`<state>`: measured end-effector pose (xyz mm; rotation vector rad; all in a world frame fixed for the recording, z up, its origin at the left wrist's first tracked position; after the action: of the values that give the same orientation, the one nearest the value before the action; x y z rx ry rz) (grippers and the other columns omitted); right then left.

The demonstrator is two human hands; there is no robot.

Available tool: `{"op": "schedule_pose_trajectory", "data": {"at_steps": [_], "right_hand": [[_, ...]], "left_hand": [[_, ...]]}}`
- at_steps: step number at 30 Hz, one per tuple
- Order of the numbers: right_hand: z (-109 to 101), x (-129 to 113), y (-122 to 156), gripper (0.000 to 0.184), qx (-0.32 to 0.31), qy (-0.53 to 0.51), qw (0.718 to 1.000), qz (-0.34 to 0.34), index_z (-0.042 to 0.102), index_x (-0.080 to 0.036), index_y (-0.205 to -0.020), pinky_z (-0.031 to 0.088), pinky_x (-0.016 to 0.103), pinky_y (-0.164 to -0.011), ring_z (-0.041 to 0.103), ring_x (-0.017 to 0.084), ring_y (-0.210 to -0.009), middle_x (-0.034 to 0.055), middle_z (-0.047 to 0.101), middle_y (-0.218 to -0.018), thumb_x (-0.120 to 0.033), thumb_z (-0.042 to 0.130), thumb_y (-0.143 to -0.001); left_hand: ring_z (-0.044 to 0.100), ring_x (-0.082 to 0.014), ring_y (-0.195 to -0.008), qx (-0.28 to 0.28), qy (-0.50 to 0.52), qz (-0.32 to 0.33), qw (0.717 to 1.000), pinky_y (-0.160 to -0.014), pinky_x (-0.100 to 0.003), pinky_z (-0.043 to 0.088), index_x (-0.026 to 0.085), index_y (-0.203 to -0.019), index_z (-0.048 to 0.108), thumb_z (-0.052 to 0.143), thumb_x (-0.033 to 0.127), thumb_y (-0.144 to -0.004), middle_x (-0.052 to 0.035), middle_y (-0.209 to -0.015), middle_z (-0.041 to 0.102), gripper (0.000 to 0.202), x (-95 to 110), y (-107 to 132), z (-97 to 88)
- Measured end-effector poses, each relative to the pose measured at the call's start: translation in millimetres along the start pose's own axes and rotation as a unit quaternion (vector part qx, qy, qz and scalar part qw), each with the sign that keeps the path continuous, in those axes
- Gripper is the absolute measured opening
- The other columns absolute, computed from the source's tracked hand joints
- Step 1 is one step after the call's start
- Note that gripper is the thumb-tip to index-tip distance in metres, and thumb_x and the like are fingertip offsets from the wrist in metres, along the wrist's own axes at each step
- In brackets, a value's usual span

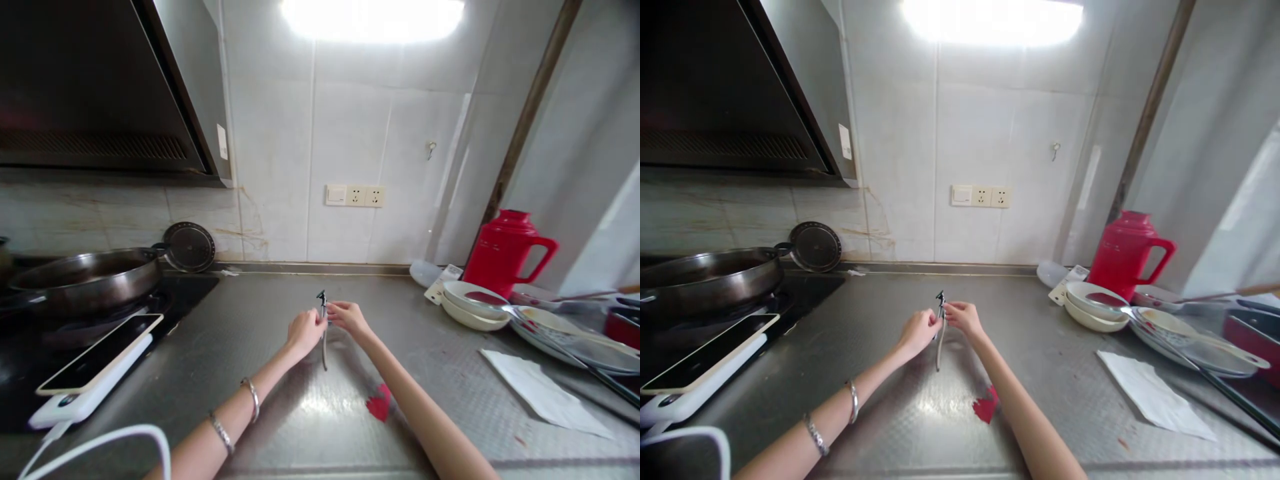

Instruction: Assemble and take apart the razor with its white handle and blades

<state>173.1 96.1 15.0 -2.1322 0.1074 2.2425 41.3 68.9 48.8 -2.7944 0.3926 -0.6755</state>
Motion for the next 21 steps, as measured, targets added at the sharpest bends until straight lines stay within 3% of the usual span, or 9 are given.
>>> {"op": "schedule_pose_trajectory", "data": {"at_steps": [5, 10, 13, 17, 21], "right_hand": [[3, -3, 9, 0.031, -0.002, -0.078, 0.997, 0.016, 0.066, -0.011, -0.079, 0.047, 0.020, -0.053, 0.054, 0.007, -0.052, -0.0004, 0.060, -0.062, -0.030, 0.075, -0.057], [-8, -10, 15, 0.029, 0.032, -0.069, 0.997, 0.006, 0.065, -0.011, -0.075, 0.043, 0.019, -0.049, 0.050, 0.007, -0.050, -0.0026, 0.055, -0.056, -0.027, 0.075, -0.053], [-23, -16, 13, 0.029, 0.040, -0.027, 0.999, -0.012, 0.066, -0.010, -0.080, 0.046, 0.019, -0.051, 0.053, 0.008, -0.054, -0.0003, 0.059, -0.061, -0.028, 0.071, -0.058], [-68, -25, 8, 0.031, 0.079, 0.059, 0.995, -0.030, 0.067, -0.009, -0.091, 0.050, 0.019, -0.057, 0.058, 0.009, -0.061, 0.0050, 0.066, -0.077, -0.027, 0.066, -0.066], [-136, -28, 3, 0.036, 0.146, 0.132, 0.980, -0.022, 0.065, -0.008, -0.098, 0.049, 0.018, -0.055, 0.060, 0.009, -0.061, 0.0053, 0.066, -0.078, -0.024, 0.065, -0.066]], "left_hand": [[0.063, -0.0178, -0.075, -0.004, -0.003, 0.000, 1.000, -0.061, -0.024, 0.039, 0.019, -0.081, 0.062, 0.044, 0.040, -0.084, -0.0054, -0.080, 0.069, 0.027, 14, 3, -0.7], [0.063, -0.0179, -0.077, -0.016, 0.006, 0.007, 1.000, -0.061, -0.023, 0.038, 0.019, -0.084, 0.060, 0.042, 0.042, -0.086, -0.0055, -0.082, 0.069, 0.030, 30, 5, 2.2], [0.062, -0.0164, -0.072, -0.017, 0.036, 0.047, 0.998, -0.058, -0.023, 0.036, 0.019, -0.084, 0.060, 0.039, 0.045, -0.087, -0.0045, -0.079, 0.068, 0.033, 44, 8, 0.7], [0.059, -0.0139, -0.063, -0.031, 0.057, 0.118, 0.991, -0.054, -0.022, 0.032, 0.020, -0.077, 0.060, 0.038, 0.045, -0.087, -0.0021, -0.069, 0.066, 0.034, 57, 13, 0.8], [0.059, -0.0147, -0.063, -0.048, 0.027, 0.091, 0.994, -0.052, -0.022, 0.031, 0.019, -0.073, 0.061, 0.043, 0.041, -0.084, -0.0029, -0.070, 0.066, 0.031, 45, 13, 7.9]]}}
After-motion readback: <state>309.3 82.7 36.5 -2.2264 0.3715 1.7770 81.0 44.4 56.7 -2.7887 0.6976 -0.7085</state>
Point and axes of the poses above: each hand's wrist, its own y-axis away from the middle knuckle, its own z-axis out of the palm, x = y × z, the point moved 10 cm from there along -y, towards the middle knuckle
